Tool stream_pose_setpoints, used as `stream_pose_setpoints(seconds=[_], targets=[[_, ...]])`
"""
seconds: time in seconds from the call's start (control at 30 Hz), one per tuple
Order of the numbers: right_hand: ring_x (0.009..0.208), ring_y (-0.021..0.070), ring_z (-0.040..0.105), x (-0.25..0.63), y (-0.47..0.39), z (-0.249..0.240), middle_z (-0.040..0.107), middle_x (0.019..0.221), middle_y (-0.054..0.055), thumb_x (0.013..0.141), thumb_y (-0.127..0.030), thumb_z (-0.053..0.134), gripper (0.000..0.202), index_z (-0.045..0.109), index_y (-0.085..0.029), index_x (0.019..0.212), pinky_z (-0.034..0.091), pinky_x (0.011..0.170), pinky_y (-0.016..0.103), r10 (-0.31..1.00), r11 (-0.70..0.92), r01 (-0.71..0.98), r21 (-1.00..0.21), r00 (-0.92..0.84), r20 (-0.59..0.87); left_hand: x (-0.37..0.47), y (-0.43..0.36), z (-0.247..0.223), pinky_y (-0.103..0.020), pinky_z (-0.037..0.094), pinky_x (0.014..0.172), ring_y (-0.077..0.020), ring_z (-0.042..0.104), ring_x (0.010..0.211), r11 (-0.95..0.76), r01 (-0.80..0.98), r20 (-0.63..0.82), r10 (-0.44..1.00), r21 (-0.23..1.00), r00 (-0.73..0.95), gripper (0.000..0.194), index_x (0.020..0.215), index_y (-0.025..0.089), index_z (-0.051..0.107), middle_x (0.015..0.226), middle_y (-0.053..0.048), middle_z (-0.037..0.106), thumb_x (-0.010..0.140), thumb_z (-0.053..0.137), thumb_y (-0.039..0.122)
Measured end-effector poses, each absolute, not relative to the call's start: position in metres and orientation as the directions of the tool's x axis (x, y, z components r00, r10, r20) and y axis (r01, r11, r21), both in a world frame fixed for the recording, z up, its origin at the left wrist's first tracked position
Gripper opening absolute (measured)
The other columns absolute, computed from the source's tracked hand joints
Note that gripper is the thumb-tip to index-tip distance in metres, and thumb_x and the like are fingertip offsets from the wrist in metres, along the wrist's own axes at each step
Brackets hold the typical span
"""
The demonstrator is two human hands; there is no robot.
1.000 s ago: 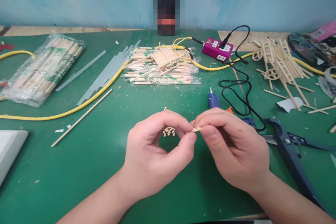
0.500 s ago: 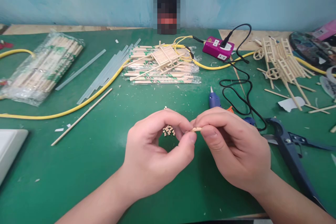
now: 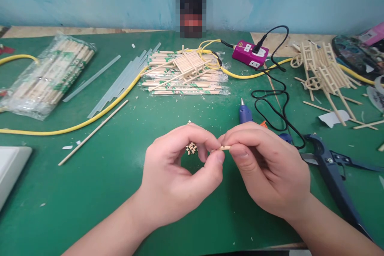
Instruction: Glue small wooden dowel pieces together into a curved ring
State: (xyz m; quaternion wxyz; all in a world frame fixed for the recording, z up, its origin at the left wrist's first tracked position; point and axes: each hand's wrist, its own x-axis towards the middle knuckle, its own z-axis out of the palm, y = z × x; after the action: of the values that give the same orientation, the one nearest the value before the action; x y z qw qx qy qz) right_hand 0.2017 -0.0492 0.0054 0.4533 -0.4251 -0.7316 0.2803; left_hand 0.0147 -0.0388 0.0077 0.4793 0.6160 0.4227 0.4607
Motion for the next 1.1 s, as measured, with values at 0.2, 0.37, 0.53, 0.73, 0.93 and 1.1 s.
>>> stream_pose_setpoints(seconds=[0.2, 0.37, 0.53, 0.73, 0.93, 1.1], targets=[[0.089, 0.0135, 0.07, 0.202, -0.05, 0.0051, 0.074, 0.093, 0.003, 0.103, -0.008, 0.06, 0.013, 0.067, -0.02, 0.105, 0.057, 0.079, 0.028, 0.87, 0.492, 0.372, -0.787, -0.23, 0.435, 0.0148, -0.0387, 0.0082, -0.032, 0.056, 0.069, -0.0164, 0.069, 0.075, -0.188, 0.083, 0.166, 0.961, 0.979, 0.22, 0.017, 0.09, 0.023, 0.071, 0.081, 0.0, 0.072, 0.088, 0.075, 0.007], [0.088, 0.0149, 0.071, 0.2022, -0.0485, 0.0045, 0.074, 0.092, 0.004, 0.103, -0.008, 0.06, 0.013, 0.067, -0.02, 0.105, 0.058, 0.078, 0.029, 0.85, 0.526, 0.398, -0.752, -0.24, 0.468, 0.016, -0.0373, 0.007, -0.032, 0.056, 0.069, -0.0163, 0.069, 0.076, -0.199, 0.084, 0.177, 0.959, 0.976, 0.221, 0.017, 0.09, 0.022, 0.071, 0.082, -0.001, 0.073, 0.087, 0.075, 0.006], [0.088, 0.0157, 0.071, 0.2029, -0.0467, 0.0042, 0.075, 0.091, 0.006, 0.101, -0.007, 0.063, 0.011, 0.068, -0.016, 0.104, 0.058, 0.077, 0.028, 0.809, 0.587, 0.384, -0.713, -0.255, 0.529, 0.0158, -0.0372, 0.0064, -0.032, 0.056, 0.069, -0.0164, 0.069, 0.076, -0.234, 0.088, 0.21, 0.951, 0.968, 0.225, 0.018, 0.091, 0.02, 0.071, 0.082, -0.001, 0.073, 0.085, 0.074, 0.003], [0.089, 0.014, 0.069, 0.2042, -0.0466, 0.0044, 0.075, 0.09, 0.007, 0.1, -0.005, 0.063, 0.01, 0.068, -0.012, 0.102, 0.057, 0.08, 0.026, 0.802, 0.598, 0.384, -0.704, -0.272, 0.533, 0.0158, -0.0379, 0.0075, -0.032, 0.056, 0.068, -0.0162, 0.069, 0.075, -0.249, 0.084, 0.224, 0.947, 0.965, 0.229, 0.017, 0.089, 0.02, 0.071, 0.081, -0.002, 0.073, 0.085, 0.073, 0.003], [0.089, 0.0141, 0.069, 0.2038, -0.0455, 0.0039, 0.075, 0.09, 0.007, 0.1, -0.004, 0.062, 0.01, 0.068, -0.012, 0.101, 0.057, 0.079, 0.026, 0.801, 0.598, 0.385, -0.703, -0.266, 0.536, 0.016, -0.0379, 0.006, -0.031, 0.056, 0.068, -0.016, 0.07, 0.077, -0.272, 0.085, 0.247, 0.943, 0.959, 0.224, 0.018, 0.091, 0.019, 0.071, 0.083, -0.002, 0.073, 0.085, 0.073, 0.002], [0.088, 0.0142, 0.069, 0.2043, -0.0459, 0.0057, 0.075, 0.09, 0.007, 0.1, -0.005, 0.063, 0.009, 0.068, -0.012, 0.101, 0.057, 0.079, 0.026, 0.803, 0.595, 0.4, -0.697, -0.27, 0.531, 0.016, -0.0379, 0.0054, -0.031, 0.056, 0.069, -0.0153, 0.069, 0.077, -0.29, 0.084, 0.265, 0.936, 0.953, 0.232, 0.019, 0.091, 0.019, 0.071, 0.084, -0.002, 0.073, 0.086, 0.073, 0.002]])
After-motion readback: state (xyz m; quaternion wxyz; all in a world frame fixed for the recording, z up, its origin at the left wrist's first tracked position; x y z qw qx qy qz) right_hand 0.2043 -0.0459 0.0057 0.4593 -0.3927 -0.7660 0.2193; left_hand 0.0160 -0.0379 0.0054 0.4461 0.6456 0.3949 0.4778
